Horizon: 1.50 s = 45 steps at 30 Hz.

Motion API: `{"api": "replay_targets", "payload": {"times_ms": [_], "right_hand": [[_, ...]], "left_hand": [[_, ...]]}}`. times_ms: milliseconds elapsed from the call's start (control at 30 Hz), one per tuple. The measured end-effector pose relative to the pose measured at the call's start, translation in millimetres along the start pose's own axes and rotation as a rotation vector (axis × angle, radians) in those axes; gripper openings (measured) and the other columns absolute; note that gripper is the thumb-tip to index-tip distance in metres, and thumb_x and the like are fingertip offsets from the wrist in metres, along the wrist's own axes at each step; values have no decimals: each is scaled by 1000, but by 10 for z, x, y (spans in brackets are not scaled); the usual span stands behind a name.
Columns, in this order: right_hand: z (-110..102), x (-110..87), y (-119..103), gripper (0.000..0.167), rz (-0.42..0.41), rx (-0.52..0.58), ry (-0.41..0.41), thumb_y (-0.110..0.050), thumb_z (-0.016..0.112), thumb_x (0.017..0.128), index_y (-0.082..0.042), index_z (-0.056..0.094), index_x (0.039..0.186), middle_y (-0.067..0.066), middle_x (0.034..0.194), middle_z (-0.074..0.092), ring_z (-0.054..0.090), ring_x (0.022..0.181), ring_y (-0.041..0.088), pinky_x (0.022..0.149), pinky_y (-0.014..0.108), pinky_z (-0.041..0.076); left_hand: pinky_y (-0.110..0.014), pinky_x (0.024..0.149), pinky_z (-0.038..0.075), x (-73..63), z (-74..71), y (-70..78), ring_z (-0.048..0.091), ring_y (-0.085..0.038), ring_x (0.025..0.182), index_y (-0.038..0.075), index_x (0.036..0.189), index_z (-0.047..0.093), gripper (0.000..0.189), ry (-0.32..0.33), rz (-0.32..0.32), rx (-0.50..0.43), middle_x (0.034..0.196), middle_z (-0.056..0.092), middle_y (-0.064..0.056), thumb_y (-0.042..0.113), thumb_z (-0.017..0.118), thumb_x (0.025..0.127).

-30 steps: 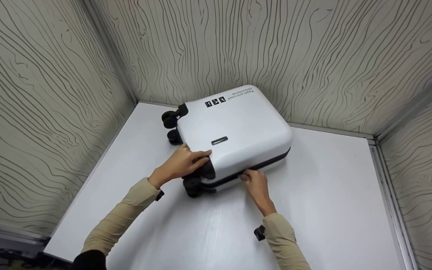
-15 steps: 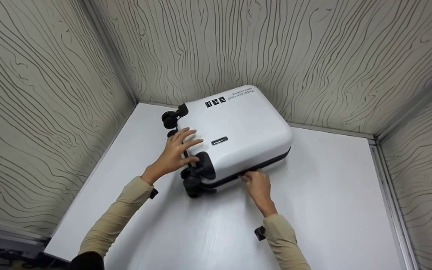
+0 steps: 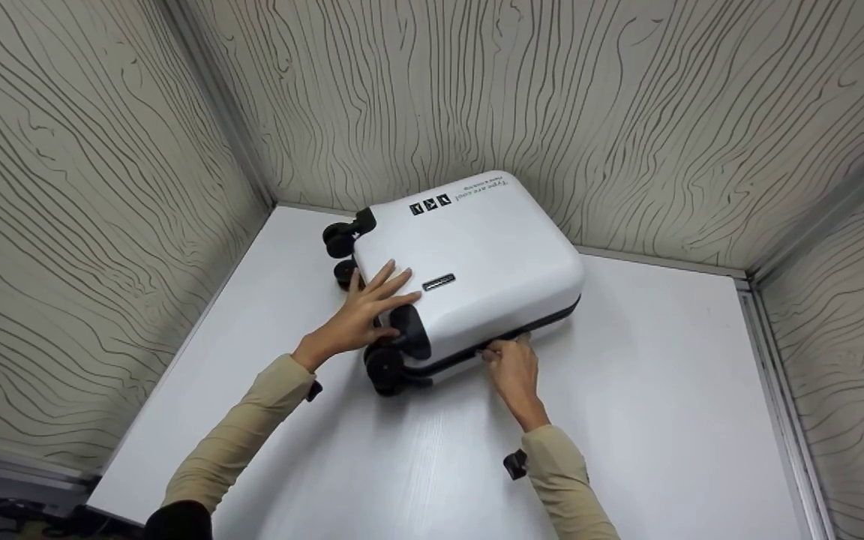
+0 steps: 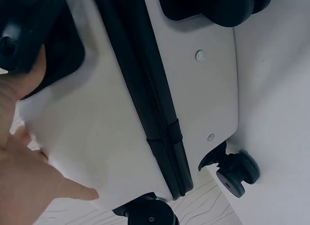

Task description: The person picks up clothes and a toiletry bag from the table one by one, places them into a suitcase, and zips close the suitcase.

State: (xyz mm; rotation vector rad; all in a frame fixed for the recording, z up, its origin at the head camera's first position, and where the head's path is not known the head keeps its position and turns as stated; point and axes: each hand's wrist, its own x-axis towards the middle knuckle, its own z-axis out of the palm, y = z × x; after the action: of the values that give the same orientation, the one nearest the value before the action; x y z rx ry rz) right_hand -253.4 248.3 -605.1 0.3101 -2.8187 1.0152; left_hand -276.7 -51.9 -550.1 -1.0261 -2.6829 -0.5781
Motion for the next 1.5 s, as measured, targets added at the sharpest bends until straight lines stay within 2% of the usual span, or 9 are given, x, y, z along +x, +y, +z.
{"api": "replay_targets", "payload": {"times_ms": [333,500,767,933,1067,1167,1233,1367,1500], "right_hand": [[-69,69,110,5,12,-1,9,-6,74,85,-2,78,85,14,86,73,64,77,32,69,51,47],[-64,0,79,5,-43,-49,21,-3,74,85,0,78,86,14,82,73,66,70,33,64,53,48],[35,-101,-18,5,-93,-72,111,0,75,83,0,78,79,15,75,72,67,64,33,58,53,50],[118,-167,-151,5,-146,-42,51,1,75,81,0,78,78,11,70,71,53,53,16,51,38,45],[148,-183,-204,4,-132,-45,35,-3,77,81,-2,77,77,6,70,71,53,55,15,54,40,46],[137,-180,-195,6,-72,-46,36,-8,78,83,-3,78,80,8,76,73,59,61,20,58,45,48],[124,-179,-175,7,-44,-41,28,-10,78,83,-3,79,82,21,95,72,62,66,24,60,47,49],[97,-155,-142,8,-5,-15,18,-10,78,83,-3,79,86,47,136,37,66,80,34,69,52,51],[75,-126,-125,10,24,39,-13,-11,79,83,-2,79,86,46,147,17,65,92,41,80,55,49]], "left_hand": [[-69,110,8,62,83,162,16,-40,147,17,148,48,79,19,59,249,158,31,-15,33,83,79],[-59,115,13,80,86,148,25,-31,146,17,146,51,73,55,70,198,155,37,-10,32,82,81],[-58,116,13,78,132,154,29,-30,145,17,143,55,71,108,49,149,154,40,-9,26,83,78],[-57,116,14,86,138,171,30,-30,144,18,143,55,71,112,46,165,153,41,-9,27,83,78],[-56,115,18,97,127,143,32,-29,143,19,142,55,71,128,65,184,152,42,-9,30,83,78],[-53,115,21,81,116,90,31,-31,144,20,143,54,76,125,64,200,153,40,-14,27,86,75],[-49,116,21,66,105,51,28,-32,145,19,145,51,82,106,53,202,155,36,-18,23,89,72],[-44,118,19,58,63,-1,24,-35,146,16,151,44,93,57,63,192,156,29,-24,14,90,70],[-45,117,20,57,-8,-15,27,-36,144,16,150,45,86,45,95,216,154,32,-24,0,82,75]]}}
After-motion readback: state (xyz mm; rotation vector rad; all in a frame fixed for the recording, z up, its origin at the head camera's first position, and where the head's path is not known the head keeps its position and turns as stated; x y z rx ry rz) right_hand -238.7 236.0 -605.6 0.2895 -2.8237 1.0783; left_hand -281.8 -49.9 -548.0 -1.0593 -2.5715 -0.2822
